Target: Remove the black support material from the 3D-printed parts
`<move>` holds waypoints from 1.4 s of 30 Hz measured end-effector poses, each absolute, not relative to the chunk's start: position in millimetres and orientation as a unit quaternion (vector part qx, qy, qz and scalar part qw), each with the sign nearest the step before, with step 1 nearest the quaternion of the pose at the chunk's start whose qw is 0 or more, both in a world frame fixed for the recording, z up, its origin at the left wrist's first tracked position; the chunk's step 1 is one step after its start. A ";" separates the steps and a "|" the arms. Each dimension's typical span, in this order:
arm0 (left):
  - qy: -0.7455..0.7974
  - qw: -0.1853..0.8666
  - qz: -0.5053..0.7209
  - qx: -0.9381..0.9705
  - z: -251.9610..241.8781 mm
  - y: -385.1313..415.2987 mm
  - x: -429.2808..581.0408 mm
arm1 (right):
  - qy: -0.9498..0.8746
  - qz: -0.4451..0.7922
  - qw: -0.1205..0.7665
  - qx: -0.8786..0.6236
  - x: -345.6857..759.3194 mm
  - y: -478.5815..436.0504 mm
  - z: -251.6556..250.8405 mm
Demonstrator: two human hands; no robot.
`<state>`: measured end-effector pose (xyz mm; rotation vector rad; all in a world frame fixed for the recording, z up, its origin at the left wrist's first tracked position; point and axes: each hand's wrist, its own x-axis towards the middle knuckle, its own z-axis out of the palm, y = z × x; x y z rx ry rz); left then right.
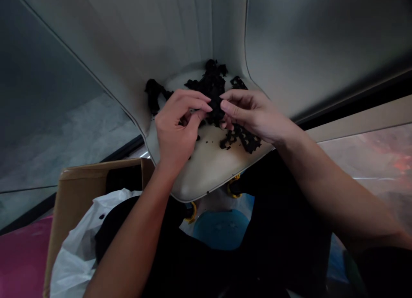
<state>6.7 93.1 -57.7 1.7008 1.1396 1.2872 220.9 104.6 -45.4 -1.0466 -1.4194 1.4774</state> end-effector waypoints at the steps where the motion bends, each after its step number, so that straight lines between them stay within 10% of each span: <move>1: 0.447 0.344 0.496 0.660 -57.9 92.1 3.4 | -0.573 0.582 0.400 -0.415 217.3 104.1 -46.1; 18: 0.458 0.544 0.496 0.499 -63.8 94.4 1.5 | -0.608 0.451 0.470 -0.454 184.6 103.7 -65.4; 42: 0.414 0.544 0.510 0.521 -83.0 101.9 11.4 | -0.641 0.423 0.429 -0.476 196.3 99.4 -59.0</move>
